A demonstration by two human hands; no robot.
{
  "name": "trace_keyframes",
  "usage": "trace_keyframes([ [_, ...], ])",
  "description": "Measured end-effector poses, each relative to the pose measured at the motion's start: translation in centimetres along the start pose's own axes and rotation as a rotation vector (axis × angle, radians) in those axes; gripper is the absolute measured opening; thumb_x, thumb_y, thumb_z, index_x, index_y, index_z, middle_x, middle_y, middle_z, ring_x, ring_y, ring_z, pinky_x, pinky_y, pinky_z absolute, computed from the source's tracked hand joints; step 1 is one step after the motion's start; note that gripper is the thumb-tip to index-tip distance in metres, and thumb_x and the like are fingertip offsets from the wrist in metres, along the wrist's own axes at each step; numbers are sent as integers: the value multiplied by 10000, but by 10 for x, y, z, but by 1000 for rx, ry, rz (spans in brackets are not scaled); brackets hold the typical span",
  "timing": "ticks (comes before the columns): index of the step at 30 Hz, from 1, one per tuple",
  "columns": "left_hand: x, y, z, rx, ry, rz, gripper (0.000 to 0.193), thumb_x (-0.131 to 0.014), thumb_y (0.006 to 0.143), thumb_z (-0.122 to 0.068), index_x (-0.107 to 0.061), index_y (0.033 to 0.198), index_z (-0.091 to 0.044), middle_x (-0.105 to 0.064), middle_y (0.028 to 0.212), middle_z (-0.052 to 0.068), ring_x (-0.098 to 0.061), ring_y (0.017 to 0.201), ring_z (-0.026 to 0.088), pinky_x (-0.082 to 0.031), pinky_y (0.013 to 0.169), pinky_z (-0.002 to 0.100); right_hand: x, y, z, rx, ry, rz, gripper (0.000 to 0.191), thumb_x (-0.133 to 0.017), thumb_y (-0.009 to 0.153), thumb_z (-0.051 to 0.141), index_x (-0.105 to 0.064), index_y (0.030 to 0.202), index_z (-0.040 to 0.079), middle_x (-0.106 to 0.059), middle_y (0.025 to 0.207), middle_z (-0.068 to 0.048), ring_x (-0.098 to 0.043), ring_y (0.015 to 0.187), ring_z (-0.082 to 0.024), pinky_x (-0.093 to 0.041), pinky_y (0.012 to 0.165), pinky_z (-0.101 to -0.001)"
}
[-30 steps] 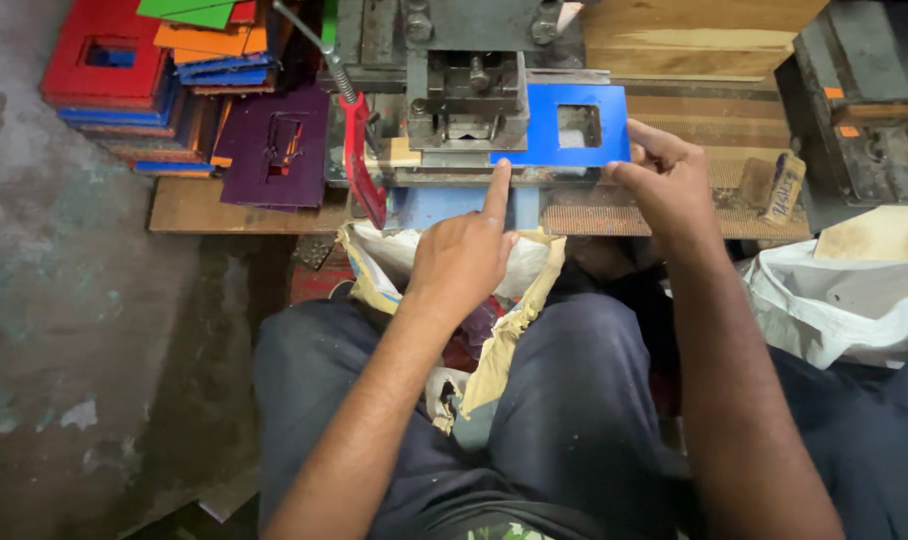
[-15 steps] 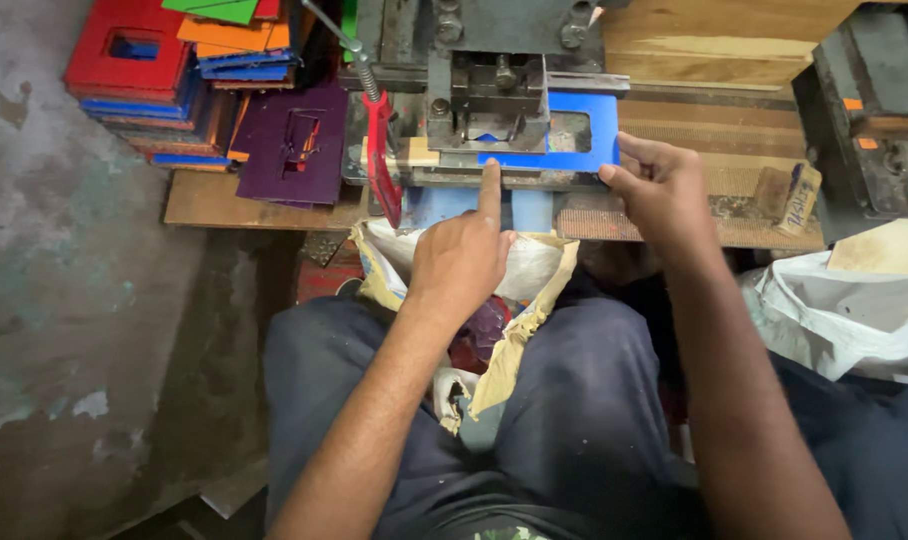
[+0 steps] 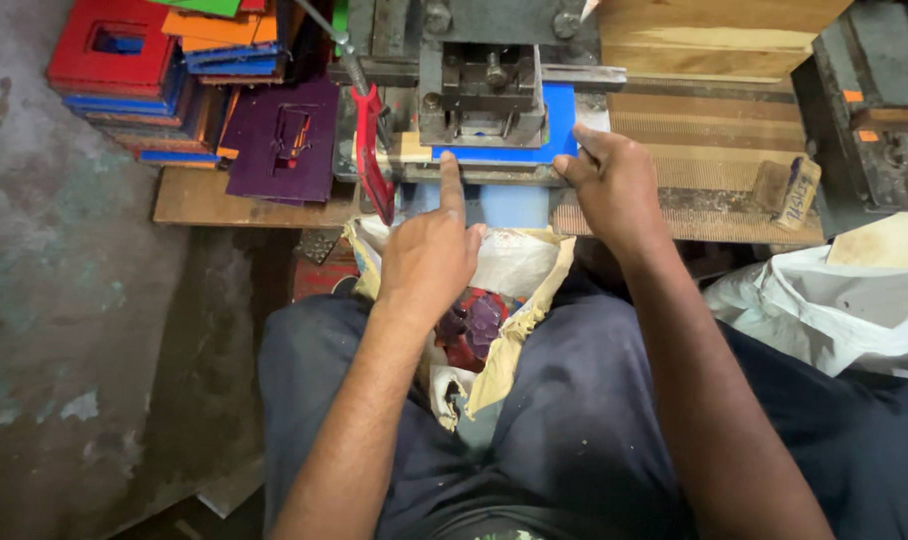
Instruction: The person sits at a manual press machine and punches rectangular frames out of colored plastic sheets. They place each sheet under the die, pull the press lever to cut the frame shape, then move the finished frame to a stack and drop the scrap pieces into a bag between their legs.
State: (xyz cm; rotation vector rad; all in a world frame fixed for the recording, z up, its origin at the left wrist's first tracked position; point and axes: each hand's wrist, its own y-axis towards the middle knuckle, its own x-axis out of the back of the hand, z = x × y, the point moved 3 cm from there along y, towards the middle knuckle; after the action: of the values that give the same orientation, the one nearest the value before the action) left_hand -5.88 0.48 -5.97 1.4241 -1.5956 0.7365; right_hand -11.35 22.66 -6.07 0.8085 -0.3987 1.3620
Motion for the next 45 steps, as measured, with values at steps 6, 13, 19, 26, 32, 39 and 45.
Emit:
trace_keyframes([
  [6, -4, -1, 1, -6, 2, 0, 909, -713, 914, -310, -212, 1551, 102, -717, 763, 215, -697, 681, 405, -554, 648, 516, -1, -2, -1, 13, -17, 3, 440, -804, 903, 152, -679, 1274, -48, -670, 783, -166, -606, 685, -183, -493, 662, -347],
  [13, -4, -1, 0, -9, -12, -12, 900, -712, 914, -314, -225, 1550, 95, -719, 759, 208, -702, 691, 403, -555, 651, 515, 0, 0, -5, 92, -8, -15, 445, -811, 909, 142, -672, 1275, -69, -692, 835, -138, -627, 723, -157, -511, 687, -339],
  [19, -5, -2, 2, 12, 9, 11, 912, -720, 913, -323, -219, 1550, 96, -719, 764, 214, -706, 693, 400, -560, 658, 511, -2, 0, -6, 38, -11, 15, 446, -812, 911, 140, -677, 1286, -59, -639, 747, -115, -557, 670, -148, -477, 638, -332],
  [26, -5, -6, 7, 6, -73, -34, 896, -726, 901, -310, -248, 1551, 81, -721, 766, 218, -704, 707, 414, -552, 673, 524, 0, -5, -1, -67, 107, 36, 451, -803, 910, 150, -690, 1307, -33, -570, 728, -82, -487, 668, -103, -436, 584, -305],
  [32, -8, -15, 21, -72, -338, -156, 708, -710, 907, -261, -430, 1489, 29, -751, 835, 183, -710, 743, 401, -550, 692, 510, 44, 21, 3, -59, 169, -149, 333, -745, 980, 191, -740, 1198, -61, -728, 889, -82, -671, 744, -111, -523, 629, -273],
  [39, -13, -9, 37, -89, -685, -248, 457, -717, 910, -234, -661, 1280, 28, -772, 891, 180, -751, 777, 321, -590, 724, 400, 152, 154, 40, -62, 258, -323, 224, -670, 1047, 156, -733, 1186, -7, -715, 936, -78, -687, 795, -135, -546, 643, -288],
  [45, -17, 3, 48, -14, -849, -231, 418, -727, 907, -199, -671, 1255, 26, -783, 875, 158, -760, 706, 216, -589, 664, 323, 140, 197, 50, -121, 205, -311, 196, -674, 1055, 153, -722, 1159, -7, -697, 928, -74, -661, 785, -133, -526, 641, -284],
])
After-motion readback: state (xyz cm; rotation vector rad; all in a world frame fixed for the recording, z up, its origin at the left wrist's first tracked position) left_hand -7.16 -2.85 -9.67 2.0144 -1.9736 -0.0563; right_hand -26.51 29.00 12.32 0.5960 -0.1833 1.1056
